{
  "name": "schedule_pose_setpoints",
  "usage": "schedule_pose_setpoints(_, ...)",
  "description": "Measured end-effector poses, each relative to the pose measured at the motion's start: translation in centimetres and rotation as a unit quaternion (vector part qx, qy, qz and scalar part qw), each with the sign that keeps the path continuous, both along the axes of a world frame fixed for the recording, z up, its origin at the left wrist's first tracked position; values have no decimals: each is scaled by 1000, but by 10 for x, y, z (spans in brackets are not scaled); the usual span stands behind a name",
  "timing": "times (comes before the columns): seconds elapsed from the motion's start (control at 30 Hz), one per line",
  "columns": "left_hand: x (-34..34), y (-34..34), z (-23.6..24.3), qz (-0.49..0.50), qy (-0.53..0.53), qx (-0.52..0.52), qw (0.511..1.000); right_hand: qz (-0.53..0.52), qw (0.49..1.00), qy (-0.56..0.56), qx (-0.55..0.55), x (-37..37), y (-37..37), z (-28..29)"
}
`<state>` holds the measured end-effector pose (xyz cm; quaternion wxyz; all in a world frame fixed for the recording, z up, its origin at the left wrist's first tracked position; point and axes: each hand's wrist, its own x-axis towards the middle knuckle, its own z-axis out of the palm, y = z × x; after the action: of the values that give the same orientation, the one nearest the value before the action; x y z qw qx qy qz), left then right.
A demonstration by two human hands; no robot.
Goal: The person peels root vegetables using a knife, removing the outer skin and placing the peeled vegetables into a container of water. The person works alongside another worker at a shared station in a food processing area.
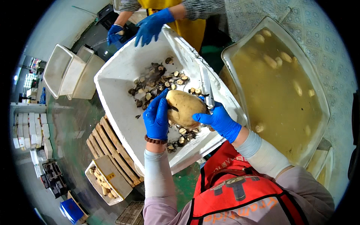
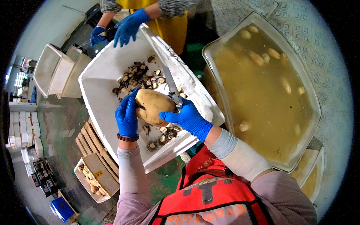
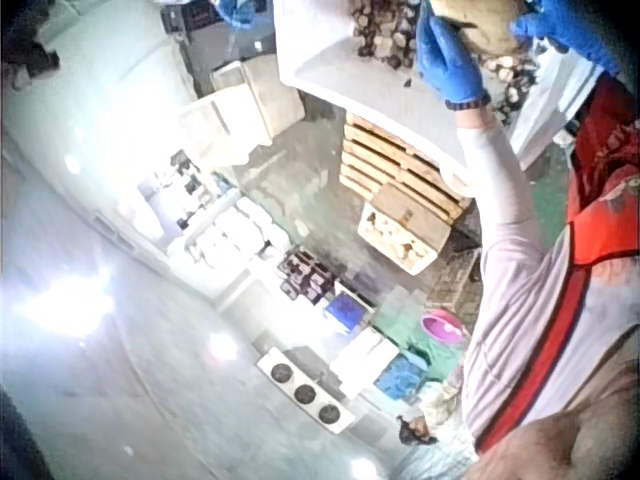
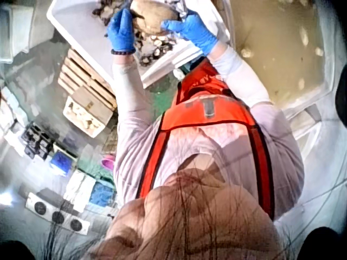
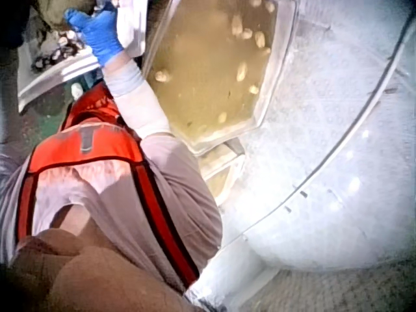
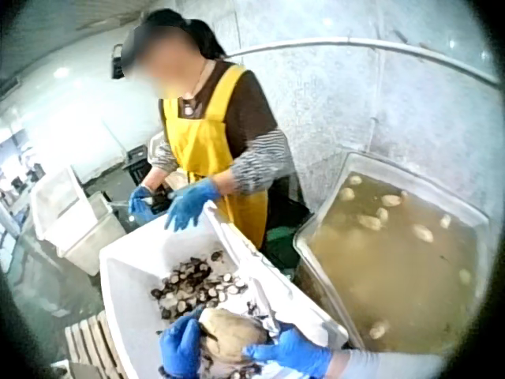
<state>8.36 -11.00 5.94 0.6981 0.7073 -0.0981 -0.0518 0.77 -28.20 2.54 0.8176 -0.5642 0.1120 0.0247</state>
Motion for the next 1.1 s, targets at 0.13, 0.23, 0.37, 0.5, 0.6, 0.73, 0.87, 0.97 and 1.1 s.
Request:
schedule_pose_setpoints(0.13, 18, -15, -8, 0, 11, -35, 999, -22, 1000, 10, 2, 1, -21, 17)
schedule_pose_setpoints(0.23, 24, -23, -10, -15, 35, -87, 996, -28, 999, 19, 25, 1, -33, 30)
schedule_pose_setpoints(0.37, 43, -28, -16, -33, 93, -58, 993, -61, 997, 28, 34, 2, -55, 21)
schedule_pose_setpoints(0.5, 47, 2, -41, 54, -217, 521, 824, -197, 971, 59, 119, -21, -125, -16)
schedule_pose_setpoints(0.6, 42, 59, -71, -4, -195, 540, 818, -318, 931, 178, 3, -52, -193, -52)
schedule_pose_setpoints(0.73, 10, 82, -59, -37, -166, 598, 783, -378, 867, 319, -63, -94, -247, -141)
schedule_pose_setpoints(0.87, -19, 86, -62, -56, -128, 607, 782, -303, 846, 410, -155, -130, -266, -219)
schedule_pose_setpoints(0.97, -54, 103, -75, -72, -172, 561, 806, -283, 855, 384, -204, -157, -298, -238)
schedule_pose_setpoints(1.1, -91, 126, -77, -38, -241, 493, 835, -326, 868, 285, -244, -113, -292, -180)
